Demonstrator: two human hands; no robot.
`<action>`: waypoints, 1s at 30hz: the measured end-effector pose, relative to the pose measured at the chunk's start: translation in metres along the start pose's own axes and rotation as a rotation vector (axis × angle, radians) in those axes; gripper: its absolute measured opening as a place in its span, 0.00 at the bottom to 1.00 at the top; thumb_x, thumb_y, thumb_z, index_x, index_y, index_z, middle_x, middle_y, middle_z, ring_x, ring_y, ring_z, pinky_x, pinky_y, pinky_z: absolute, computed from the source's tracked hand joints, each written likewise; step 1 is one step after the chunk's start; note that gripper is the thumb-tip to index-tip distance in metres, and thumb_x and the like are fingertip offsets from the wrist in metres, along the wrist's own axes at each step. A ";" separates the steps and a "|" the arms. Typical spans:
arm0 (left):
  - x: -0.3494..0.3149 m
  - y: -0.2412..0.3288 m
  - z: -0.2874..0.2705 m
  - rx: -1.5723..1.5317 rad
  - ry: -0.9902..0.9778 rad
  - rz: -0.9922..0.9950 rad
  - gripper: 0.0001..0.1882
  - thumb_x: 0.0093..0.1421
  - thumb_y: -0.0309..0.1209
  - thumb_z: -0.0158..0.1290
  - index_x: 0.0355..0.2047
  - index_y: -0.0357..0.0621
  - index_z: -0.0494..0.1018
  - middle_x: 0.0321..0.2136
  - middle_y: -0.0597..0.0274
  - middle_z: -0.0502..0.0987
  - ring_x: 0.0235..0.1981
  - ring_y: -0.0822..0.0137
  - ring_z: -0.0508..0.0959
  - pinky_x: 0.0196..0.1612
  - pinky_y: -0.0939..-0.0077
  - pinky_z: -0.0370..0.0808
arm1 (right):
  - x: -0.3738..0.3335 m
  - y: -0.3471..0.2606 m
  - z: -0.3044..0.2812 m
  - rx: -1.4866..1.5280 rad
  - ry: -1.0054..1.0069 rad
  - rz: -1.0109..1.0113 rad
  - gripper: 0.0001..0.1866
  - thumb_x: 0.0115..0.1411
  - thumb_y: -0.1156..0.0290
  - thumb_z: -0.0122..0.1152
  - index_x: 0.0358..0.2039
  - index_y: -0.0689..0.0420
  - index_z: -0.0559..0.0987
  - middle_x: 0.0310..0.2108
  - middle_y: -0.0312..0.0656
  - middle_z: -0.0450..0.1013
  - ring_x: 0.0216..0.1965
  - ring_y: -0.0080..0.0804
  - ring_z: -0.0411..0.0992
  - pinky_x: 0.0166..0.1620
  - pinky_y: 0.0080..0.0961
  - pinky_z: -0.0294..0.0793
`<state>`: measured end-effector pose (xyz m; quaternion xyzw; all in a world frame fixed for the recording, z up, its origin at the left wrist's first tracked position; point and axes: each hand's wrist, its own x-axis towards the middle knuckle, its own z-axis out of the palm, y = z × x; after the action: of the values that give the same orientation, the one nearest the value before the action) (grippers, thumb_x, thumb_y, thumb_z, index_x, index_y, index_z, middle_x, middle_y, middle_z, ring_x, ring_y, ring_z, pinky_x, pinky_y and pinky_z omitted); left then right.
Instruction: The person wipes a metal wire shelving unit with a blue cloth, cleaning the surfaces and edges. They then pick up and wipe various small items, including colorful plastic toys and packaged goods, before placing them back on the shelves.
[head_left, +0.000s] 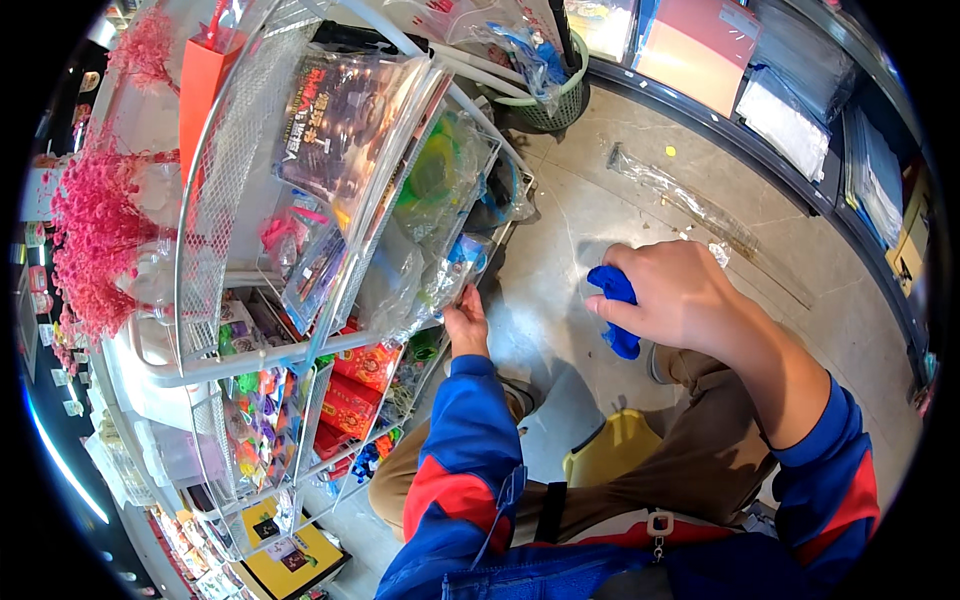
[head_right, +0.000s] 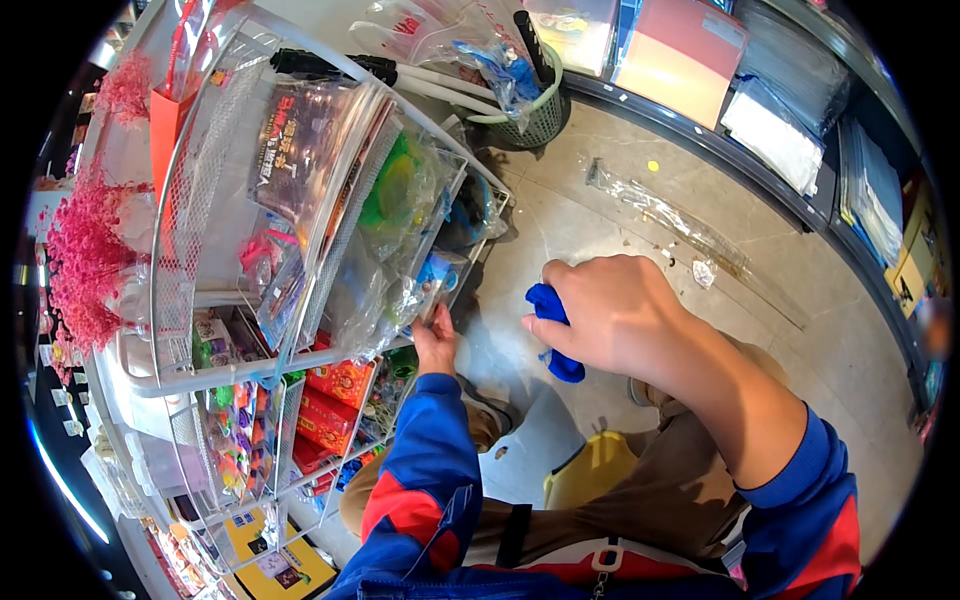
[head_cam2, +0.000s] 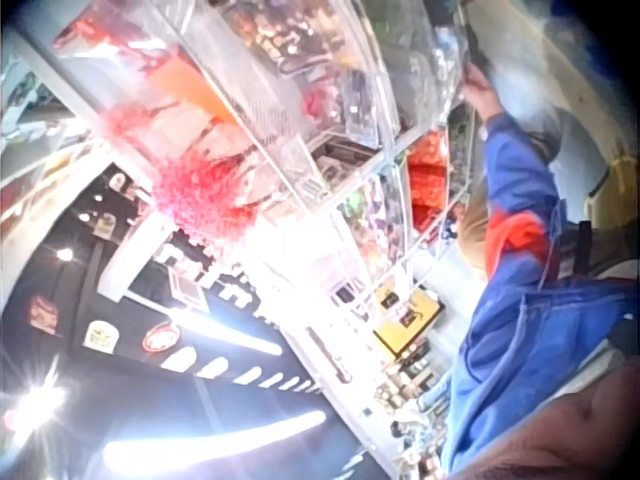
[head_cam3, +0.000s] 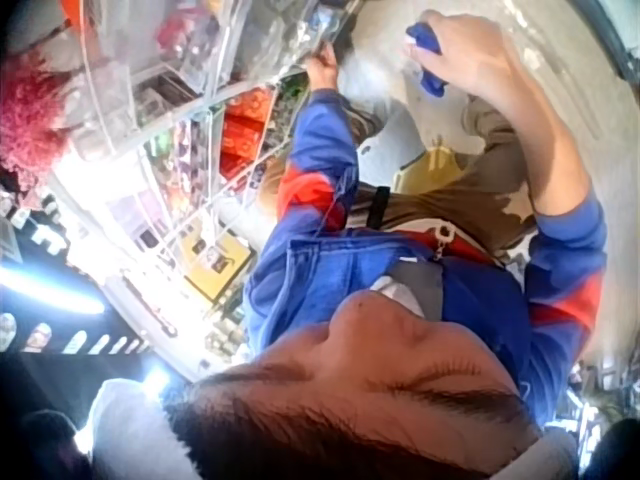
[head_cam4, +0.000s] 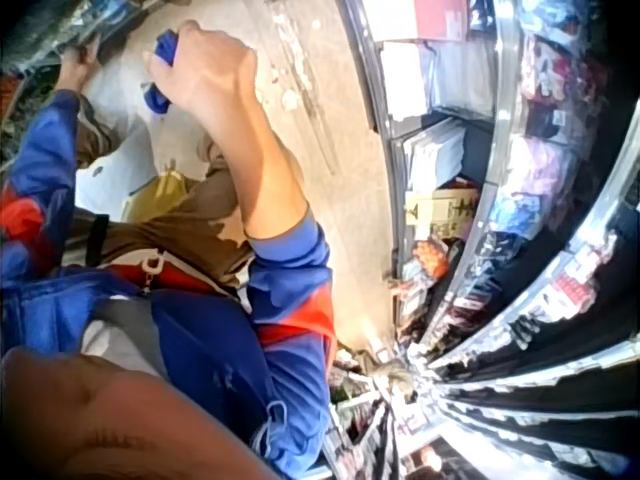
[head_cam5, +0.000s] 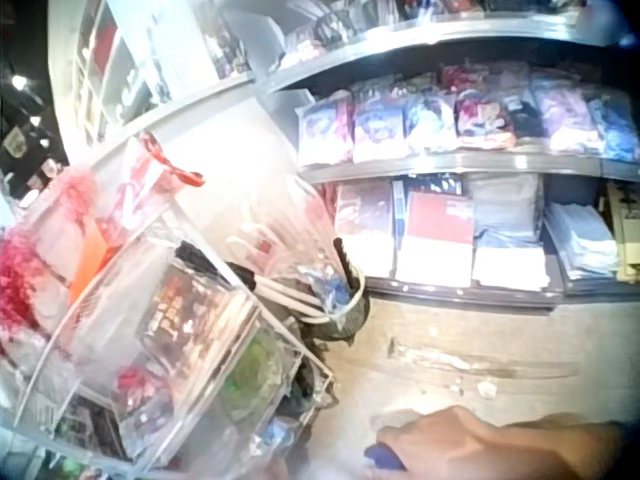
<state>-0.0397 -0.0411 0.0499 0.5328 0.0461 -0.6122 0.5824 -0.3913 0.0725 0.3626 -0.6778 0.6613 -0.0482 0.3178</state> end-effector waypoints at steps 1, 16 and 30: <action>-0.001 -0.003 0.005 -0.019 0.010 0.037 0.20 0.67 0.42 0.43 0.45 0.36 0.71 0.40 0.55 0.78 0.40 0.63 0.80 0.43 0.72 0.81 | 0.000 0.001 0.000 0.001 0.004 -0.002 0.25 0.57 0.46 0.54 0.40 0.56 0.76 0.29 0.47 0.78 0.33 0.47 0.77 0.36 0.40 0.76; -0.017 0.007 -0.027 0.172 0.048 -0.003 0.25 0.61 0.53 0.51 0.42 0.43 0.72 0.31 0.56 0.79 0.28 0.63 0.80 0.30 0.73 0.82 | -0.003 0.006 0.002 0.013 0.010 -0.007 0.26 0.57 0.46 0.54 0.41 0.58 0.76 0.28 0.48 0.77 0.32 0.49 0.77 0.37 0.41 0.76; 0.040 0.022 -0.028 0.182 -0.049 0.165 0.15 0.66 0.37 0.47 0.46 0.39 0.71 0.41 0.59 0.78 0.41 0.62 0.79 0.44 0.69 0.81 | -0.002 0.006 -0.004 0.025 -0.037 0.004 0.25 0.58 0.46 0.54 0.42 0.57 0.76 0.28 0.49 0.77 0.31 0.49 0.76 0.36 0.40 0.75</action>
<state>0.0034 -0.0556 0.0219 0.5704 -0.0676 -0.5767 0.5809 -0.3989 0.0733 0.3639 -0.6733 0.6560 -0.0430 0.3384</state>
